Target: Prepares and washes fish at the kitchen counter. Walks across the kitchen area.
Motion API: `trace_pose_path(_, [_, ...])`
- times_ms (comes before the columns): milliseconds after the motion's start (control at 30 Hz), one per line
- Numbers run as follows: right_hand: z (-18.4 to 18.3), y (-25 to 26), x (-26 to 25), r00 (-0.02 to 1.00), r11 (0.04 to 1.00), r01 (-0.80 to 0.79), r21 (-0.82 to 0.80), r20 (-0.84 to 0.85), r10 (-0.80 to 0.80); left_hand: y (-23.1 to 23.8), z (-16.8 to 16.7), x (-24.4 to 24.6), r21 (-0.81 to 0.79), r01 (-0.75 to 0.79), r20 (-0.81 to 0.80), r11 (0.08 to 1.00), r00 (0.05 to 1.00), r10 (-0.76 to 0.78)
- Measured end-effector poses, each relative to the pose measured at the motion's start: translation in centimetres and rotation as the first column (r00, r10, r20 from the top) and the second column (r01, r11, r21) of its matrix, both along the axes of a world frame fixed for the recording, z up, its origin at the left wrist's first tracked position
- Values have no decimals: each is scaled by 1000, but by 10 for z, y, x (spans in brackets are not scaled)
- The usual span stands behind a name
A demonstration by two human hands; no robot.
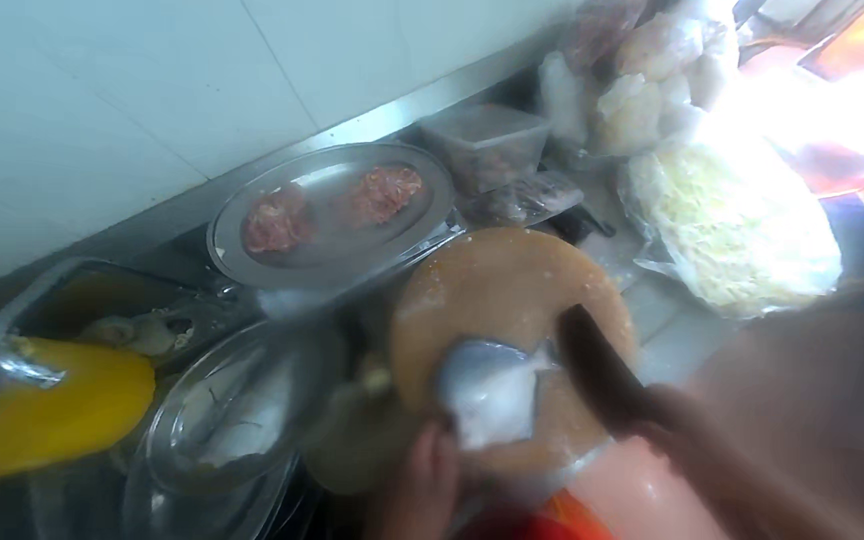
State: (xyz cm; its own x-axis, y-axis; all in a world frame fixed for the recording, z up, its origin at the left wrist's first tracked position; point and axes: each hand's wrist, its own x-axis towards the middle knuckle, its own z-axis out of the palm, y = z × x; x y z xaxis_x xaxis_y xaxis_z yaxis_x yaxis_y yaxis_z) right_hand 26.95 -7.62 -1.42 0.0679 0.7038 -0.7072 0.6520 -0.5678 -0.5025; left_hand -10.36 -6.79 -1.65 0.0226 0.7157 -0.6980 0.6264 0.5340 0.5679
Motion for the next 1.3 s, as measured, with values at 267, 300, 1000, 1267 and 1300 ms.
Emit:
trace_pose_path(267, [36, 12, -30, 969, 978, -191, 87, 176, 174, 21, -60, 38, 819, 306, -339, 485, 941, -22])
trace_pose_path(300, [42, 17, -39, 949, 964, -263, 34, 189, 252, 20, -71, 39, 838, 293, -326, 460, 945, -9])
trace_pose_path(1000, [25, 89, -98, 838, 848, -501, -173, 150, 525, 24, -96, 36, 907, 229, -252, 354, 968, 18])
trace_pose_path(1267, [12, 94, -66, 806, 800, -590, -103, -36, 590, 26, -94, 35, 905, 233, -255, 356, 967, 14])
trace_pose_path(1300, [11, 98, -64, 793, 786, -607, -113, -31, 608, 26, -94, 35, 903, 232, -254, 360, 967, 13])
